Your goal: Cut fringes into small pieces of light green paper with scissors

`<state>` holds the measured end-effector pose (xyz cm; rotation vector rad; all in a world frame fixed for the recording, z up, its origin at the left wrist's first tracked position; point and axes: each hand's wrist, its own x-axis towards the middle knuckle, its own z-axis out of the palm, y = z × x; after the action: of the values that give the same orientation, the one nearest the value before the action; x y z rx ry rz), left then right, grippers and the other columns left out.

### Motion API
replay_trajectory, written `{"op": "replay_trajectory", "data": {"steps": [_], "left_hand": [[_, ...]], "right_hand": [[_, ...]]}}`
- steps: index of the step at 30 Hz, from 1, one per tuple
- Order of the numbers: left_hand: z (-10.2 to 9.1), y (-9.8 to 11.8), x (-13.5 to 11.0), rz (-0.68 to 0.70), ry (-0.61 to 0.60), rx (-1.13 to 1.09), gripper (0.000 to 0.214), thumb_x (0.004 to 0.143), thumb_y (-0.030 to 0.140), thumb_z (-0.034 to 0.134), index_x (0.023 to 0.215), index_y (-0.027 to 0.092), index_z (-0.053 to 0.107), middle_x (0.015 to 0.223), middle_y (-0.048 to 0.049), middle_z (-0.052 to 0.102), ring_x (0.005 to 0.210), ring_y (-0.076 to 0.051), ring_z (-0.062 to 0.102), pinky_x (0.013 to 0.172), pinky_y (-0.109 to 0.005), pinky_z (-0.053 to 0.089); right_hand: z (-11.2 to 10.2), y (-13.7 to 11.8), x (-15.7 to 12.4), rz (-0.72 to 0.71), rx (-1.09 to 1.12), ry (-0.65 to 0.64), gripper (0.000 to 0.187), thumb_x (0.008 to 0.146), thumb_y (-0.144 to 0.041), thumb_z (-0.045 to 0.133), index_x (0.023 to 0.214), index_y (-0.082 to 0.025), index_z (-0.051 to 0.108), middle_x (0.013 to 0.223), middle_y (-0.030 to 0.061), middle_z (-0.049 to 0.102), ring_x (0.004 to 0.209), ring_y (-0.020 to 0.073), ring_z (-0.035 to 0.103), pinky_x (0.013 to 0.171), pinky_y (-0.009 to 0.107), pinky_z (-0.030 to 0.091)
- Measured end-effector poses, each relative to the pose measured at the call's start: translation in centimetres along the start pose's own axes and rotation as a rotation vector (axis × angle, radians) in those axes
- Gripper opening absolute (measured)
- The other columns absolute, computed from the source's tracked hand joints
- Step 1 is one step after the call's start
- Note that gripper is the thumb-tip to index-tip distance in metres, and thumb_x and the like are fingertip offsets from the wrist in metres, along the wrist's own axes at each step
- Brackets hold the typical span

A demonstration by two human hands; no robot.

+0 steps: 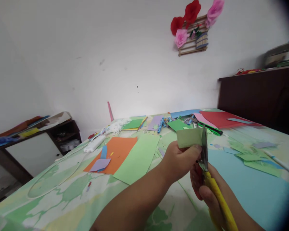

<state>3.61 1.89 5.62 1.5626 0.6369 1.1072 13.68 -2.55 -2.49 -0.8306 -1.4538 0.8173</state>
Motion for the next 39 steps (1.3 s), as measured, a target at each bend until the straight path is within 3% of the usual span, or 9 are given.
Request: {"op": "replay_trajectory", "data": {"steps": [4, 7, 14, 21, 25, 29, 36, 39], "left_hand": [[0.1, 0.1, -0.1, -0.009, 0.059, 0.085, 0.023, 0.074, 0.024, 0.047, 0.052, 0.017, 0.043, 0.049, 0.0056, 0.039, 0.047, -0.006, 0.034, 0.048, -0.021, 0.03], [0.1, 0.4, -0.2, 0.007, 0.075, 0.14, 0.023, 0.074, 0.023, 0.046, 0.053, 0.017, 0.043, 0.051, 0.0052, 0.039, 0.049, -0.007, 0.035, 0.048, -0.021, 0.029], [0.2, 0.4, -0.2, -0.002, 0.109, 0.18, 0.021, 0.074, 0.024, 0.046, 0.054, 0.017, 0.043, 0.053, 0.0044, 0.038, 0.053, -0.008, 0.037, 0.05, -0.021, 0.032], [0.5, 0.2, -0.4, -0.034, 0.124, 0.148, 0.022, 0.073, 0.025, 0.046, 0.053, 0.017, 0.039, 0.053, 0.0039, 0.037, 0.052, -0.008, 0.037, 0.048, -0.02, 0.032], [0.6, 0.2, -0.5, -0.046, 0.133, 0.148, 0.021, 0.073, 0.026, 0.046, 0.055, 0.017, 0.041, 0.053, 0.0038, 0.038, 0.052, -0.008, 0.038, 0.048, -0.02, 0.034], [0.6, 0.3, -0.4, -0.051, 0.131, 0.157, 0.02, 0.074, 0.025, 0.045, 0.055, 0.017, 0.043, 0.053, 0.0037, 0.038, 0.052, -0.009, 0.039, 0.049, -0.021, 0.035], [0.6, 0.1, -0.3, -0.063, 0.168, 0.181, 0.019, 0.07, 0.021, 0.047, 0.051, 0.018, 0.042, 0.048, 0.0033, 0.041, 0.049, -0.01, 0.043, 0.048, -0.02, 0.036], [0.6, 0.0, -0.4, -0.057, 0.178, 0.193, 0.02, 0.069, 0.019, 0.047, 0.05, 0.018, 0.041, 0.048, 0.0032, 0.041, 0.05, -0.01, 0.043, 0.048, -0.02, 0.035]], "right_hand": [[0.0, 0.2, -0.3, 0.043, 0.057, 0.004, 0.074, 0.068, -0.079, 0.049, 0.118, -0.026, 0.038, 0.087, 0.0014, 0.046, 0.057, 0.012, 0.039, 0.043, 0.025, 0.027], [0.0, 0.2, -0.4, 0.036, 0.082, -0.012, 0.073, 0.069, -0.078, 0.05, 0.118, -0.026, 0.038, 0.085, 0.0012, 0.045, 0.064, 0.0144, 0.043, 0.047, 0.025, 0.032], [-0.6, 1.3, -0.4, -0.026, 0.021, -0.121, 0.072, 0.078, -0.071, 0.046, 0.132, -0.028, 0.025, 0.097, 0.0034, 0.045, 0.059, 0.0104, 0.038, 0.054, 0.025, 0.038], [-1.1, 2.1, -0.4, -0.085, -0.064, -0.207, 0.055, 0.081, -0.06, 0.051, 0.118, -0.027, 0.026, 0.087, 0.0022, 0.045, 0.064, 0.0156, 0.044, 0.052, 0.029, 0.04], [-1.1, 1.5, -0.5, -0.072, -0.09, -0.206, 0.044, 0.082, -0.061, 0.048, 0.103, -0.025, 0.03, 0.091, 0.0024, 0.043, 0.066, 0.0144, 0.042, 0.055, 0.028, 0.04], [-1.4, 1.5, -0.5, -0.105, -0.108, -0.26, 0.041, 0.084, -0.057, 0.048, 0.102, -0.025, 0.03, 0.089, 0.0019, 0.042, 0.067, 0.0135, 0.042, 0.055, 0.026, 0.041], [-1.4, 1.6, -0.3, -0.131, -0.133, -0.256, 0.067, 0.083, -0.066, 0.041, 0.13, -0.024, 0.017, 0.092, 0.0058, 0.045, 0.065, 0.0158, 0.045, 0.053, 0.029, 0.044], [-1.4, 1.9, -0.2, -0.132, -0.14, -0.25, 0.072, 0.082, -0.068, 0.039, 0.134, -0.027, 0.011, 0.096, 0.0067, 0.046, 0.065, 0.0169, 0.049, 0.051, 0.029, 0.044]]}}
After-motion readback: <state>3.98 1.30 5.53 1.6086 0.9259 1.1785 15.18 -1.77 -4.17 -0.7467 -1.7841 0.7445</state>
